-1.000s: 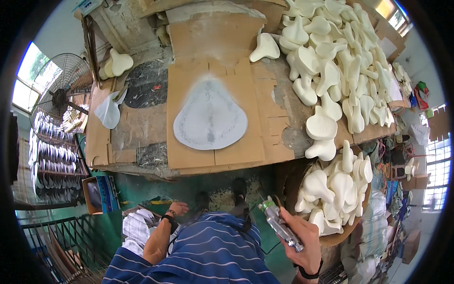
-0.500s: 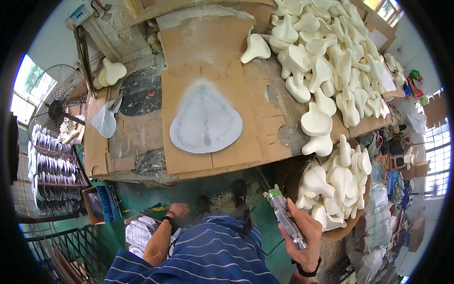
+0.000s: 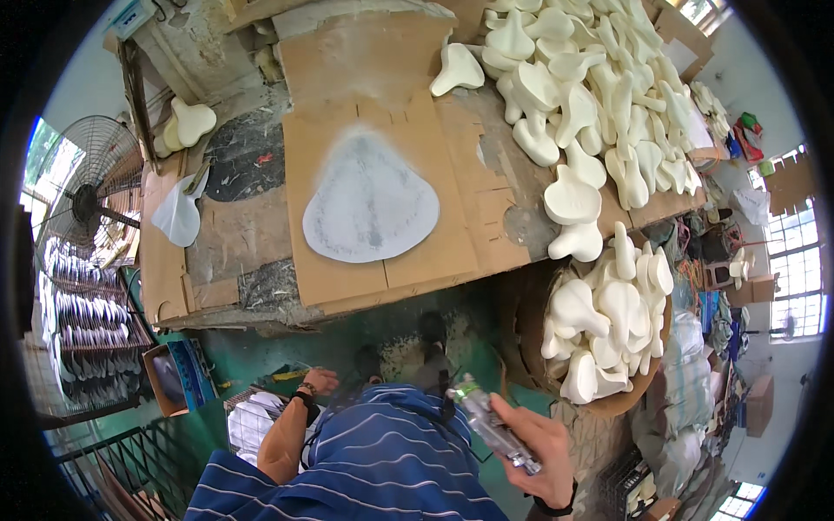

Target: The person retrieves white foam shoe parts from a box and places them on a cardboard work surface. They spray each part with a handheld spray gun, flip it to spray the other side, and then place it on a wire rack.

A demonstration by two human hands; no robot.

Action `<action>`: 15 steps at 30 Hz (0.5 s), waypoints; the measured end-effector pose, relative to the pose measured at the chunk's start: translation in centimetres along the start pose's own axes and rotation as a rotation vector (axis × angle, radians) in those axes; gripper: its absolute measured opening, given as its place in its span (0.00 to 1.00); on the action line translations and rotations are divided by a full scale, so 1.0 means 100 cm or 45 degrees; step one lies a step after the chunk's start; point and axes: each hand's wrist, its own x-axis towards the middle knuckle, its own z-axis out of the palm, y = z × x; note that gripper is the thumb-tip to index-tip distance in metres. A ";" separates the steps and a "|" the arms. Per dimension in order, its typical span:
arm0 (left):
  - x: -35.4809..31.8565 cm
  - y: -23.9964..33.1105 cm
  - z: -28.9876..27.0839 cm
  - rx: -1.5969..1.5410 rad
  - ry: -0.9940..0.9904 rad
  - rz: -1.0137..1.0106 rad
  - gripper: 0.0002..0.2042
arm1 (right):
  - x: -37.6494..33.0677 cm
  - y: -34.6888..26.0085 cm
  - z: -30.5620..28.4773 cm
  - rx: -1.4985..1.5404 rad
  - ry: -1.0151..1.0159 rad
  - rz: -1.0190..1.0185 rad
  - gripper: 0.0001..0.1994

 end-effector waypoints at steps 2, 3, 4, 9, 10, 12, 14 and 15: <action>0.008 -0.011 -0.011 0.274 0.079 0.111 0.12 | 0.005 -0.005 0.015 0.071 0.081 -0.060 0.29; 0.008 -0.017 -0.015 0.367 0.124 0.134 0.12 | 0.008 -0.008 0.023 0.085 0.167 -0.098 0.28; 0.008 -0.022 -0.017 0.461 0.173 0.154 0.11 | 0.010 -0.006 0.030 0.101 0.251 -0.138 0.28; -0.024 0.038 -0.003 0.227 0.251 0.300 0.13 | -0.007 0.001 0.054 0.096 0.519 0.175 0.25; -0.033 0.059 0.004 -0.001 0.217 0.323 0.13 | -0.012 -0.001 0.052 0.084 0.448 0.179 0.24; -0.040 0.099 0.020 0.113 0.487 0.542 0.14 | -0.018 -0.001 0.047 0.075 0.299 0.144 0.23; -0.038 0.134 0.025 0.050 0.594 0.742 0.15 | -0.017 0.010 0.052 0.154 0.421 0.139 0.24; -0.034 0.149 0.027 0.123 0.725 0.827 0.15 | -0.016 0.017 0.051 0.171 0.476 0.193 0.24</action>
